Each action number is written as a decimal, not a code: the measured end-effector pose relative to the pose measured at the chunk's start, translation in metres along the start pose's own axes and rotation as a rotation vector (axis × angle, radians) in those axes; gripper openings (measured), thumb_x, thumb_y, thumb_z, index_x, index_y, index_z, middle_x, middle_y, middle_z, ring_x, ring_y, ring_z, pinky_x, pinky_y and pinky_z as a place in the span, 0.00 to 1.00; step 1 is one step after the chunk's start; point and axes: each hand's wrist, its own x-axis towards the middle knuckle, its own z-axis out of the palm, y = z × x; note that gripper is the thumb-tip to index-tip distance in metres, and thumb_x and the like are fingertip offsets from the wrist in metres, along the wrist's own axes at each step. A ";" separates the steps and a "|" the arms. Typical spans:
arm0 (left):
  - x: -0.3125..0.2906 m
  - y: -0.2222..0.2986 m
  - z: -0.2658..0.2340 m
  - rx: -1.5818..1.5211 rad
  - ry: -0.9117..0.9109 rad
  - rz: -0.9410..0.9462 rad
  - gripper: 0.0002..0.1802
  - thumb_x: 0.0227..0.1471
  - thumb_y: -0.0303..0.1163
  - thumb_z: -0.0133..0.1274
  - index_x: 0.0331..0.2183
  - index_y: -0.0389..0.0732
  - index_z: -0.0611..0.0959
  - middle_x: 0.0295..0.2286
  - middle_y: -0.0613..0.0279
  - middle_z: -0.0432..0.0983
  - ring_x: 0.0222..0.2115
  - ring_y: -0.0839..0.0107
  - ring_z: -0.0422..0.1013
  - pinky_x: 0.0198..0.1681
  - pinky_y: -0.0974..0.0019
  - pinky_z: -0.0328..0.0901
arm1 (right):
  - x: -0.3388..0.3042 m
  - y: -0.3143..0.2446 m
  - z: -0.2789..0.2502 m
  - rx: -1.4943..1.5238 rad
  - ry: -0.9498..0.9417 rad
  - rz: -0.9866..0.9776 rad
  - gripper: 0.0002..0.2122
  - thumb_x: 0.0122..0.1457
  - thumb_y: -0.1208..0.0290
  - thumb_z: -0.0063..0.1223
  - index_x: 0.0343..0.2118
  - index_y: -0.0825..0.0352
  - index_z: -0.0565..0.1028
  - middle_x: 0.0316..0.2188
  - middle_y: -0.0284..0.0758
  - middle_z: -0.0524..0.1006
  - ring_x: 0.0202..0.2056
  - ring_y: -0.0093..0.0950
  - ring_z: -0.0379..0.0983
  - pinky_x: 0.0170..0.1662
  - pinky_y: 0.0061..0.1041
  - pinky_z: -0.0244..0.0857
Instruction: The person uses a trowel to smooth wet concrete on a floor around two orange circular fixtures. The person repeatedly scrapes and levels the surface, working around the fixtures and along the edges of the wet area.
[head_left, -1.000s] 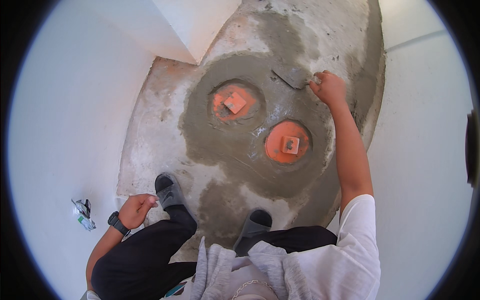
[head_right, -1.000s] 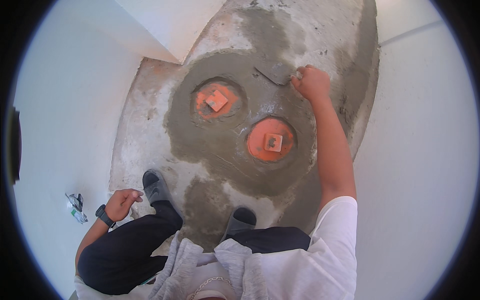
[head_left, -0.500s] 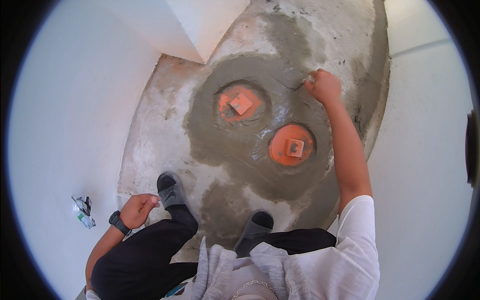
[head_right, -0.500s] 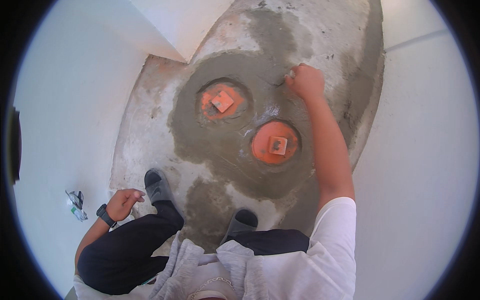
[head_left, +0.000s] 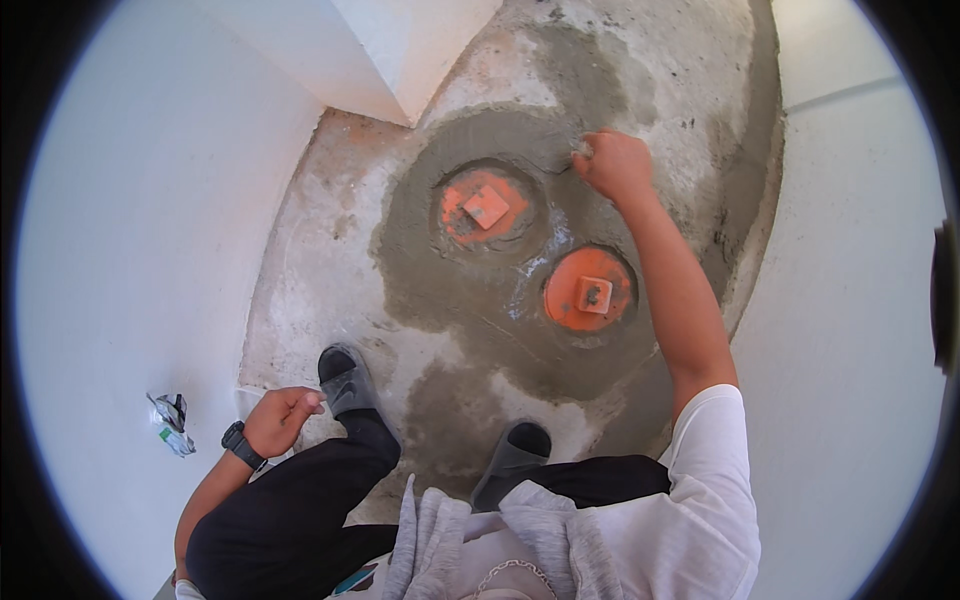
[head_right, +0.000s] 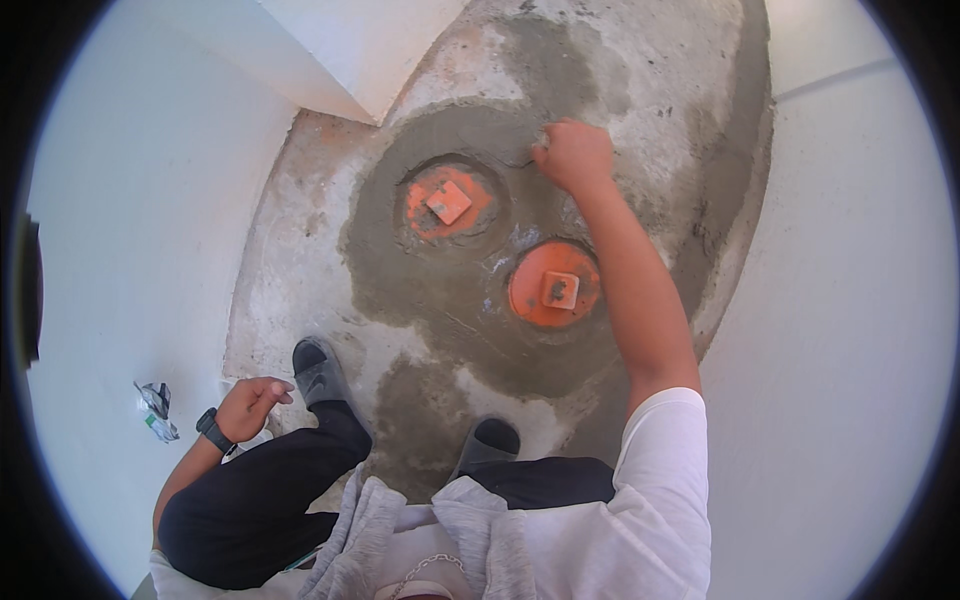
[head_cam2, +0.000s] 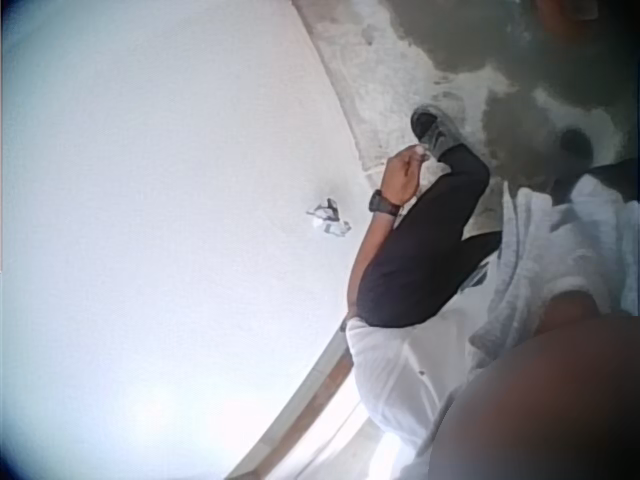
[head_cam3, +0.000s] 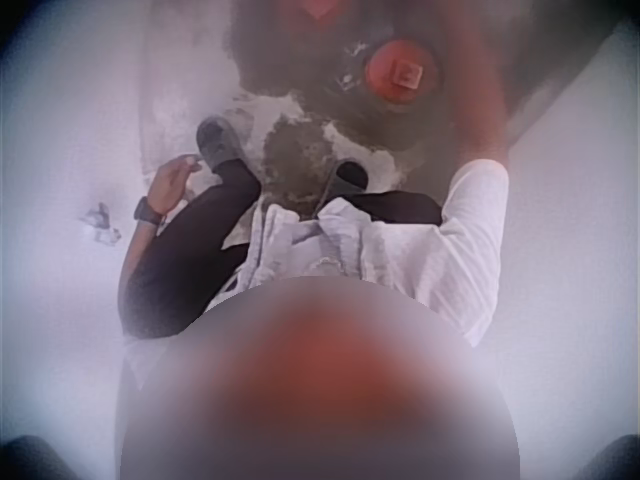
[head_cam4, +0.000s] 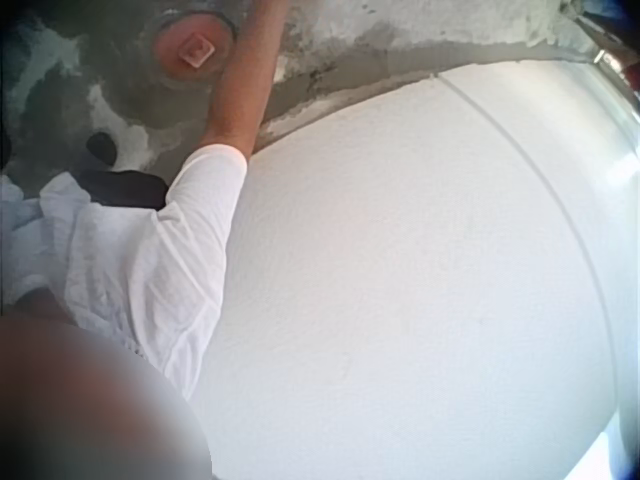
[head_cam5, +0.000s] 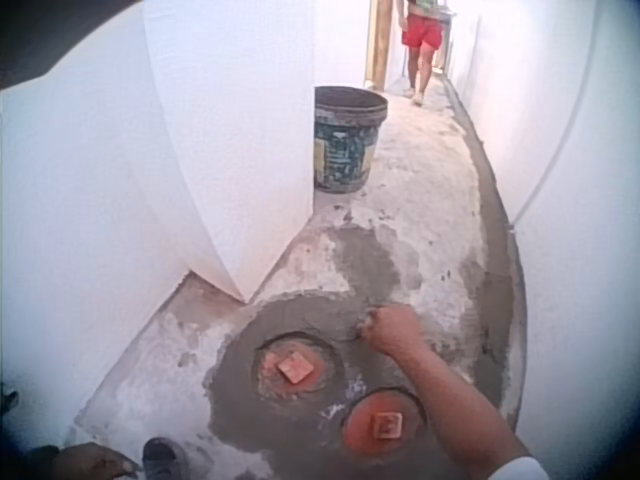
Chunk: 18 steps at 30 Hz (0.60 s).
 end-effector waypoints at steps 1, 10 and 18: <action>0.000 0.000 0.000 0.005 0.004 0.004 0.27 0.72 0.44 0.44 0.45 0.28 0.85 0.33 0.51 0.86 0.38 0.66 0.81 0.47 0.63 0.72 | 0.000 0.003 0.001 0.007 0.011 0.017 0.18 0.57 0.50 0.61 0.42 0.59 0.85 0.39 0.38 0.83 0.41 0.40 0.82 0.44 0.41 0.75; 0.001 0.002 0.000 0.001 0.014 -0.003 0.26 0.71 0.44 0.45 0.45 0.29 0.85 0.33 0.48 0.86 0.37 0.63 0.82 0.45 0.64 0.73 | -0.018 0.055 -0.022 -0.061 -0.005 0.260 0.17 0.59 0.51 0.57 0.40 0.60 0.85 0.39 0.38 0.83 0.42 0.40 0.82 0.45 0.41 0.75; 0.006 0.003 0.001 0.017 0.000 0.027 0.28 0.71 0.47 0.45 0.44 0.29 0.85 0.33 0.49 0.86 0.38 0.65 0.82 0.45 0.63 0.72 | -0.056 0.049 0.001 -0.001 0.001 0.171 0.18 0.59 0.51 0.57 0.40 0.62 0.84 0.39 0.40 0.83 0.43 0.42 0.81 0.45 0.42 0.74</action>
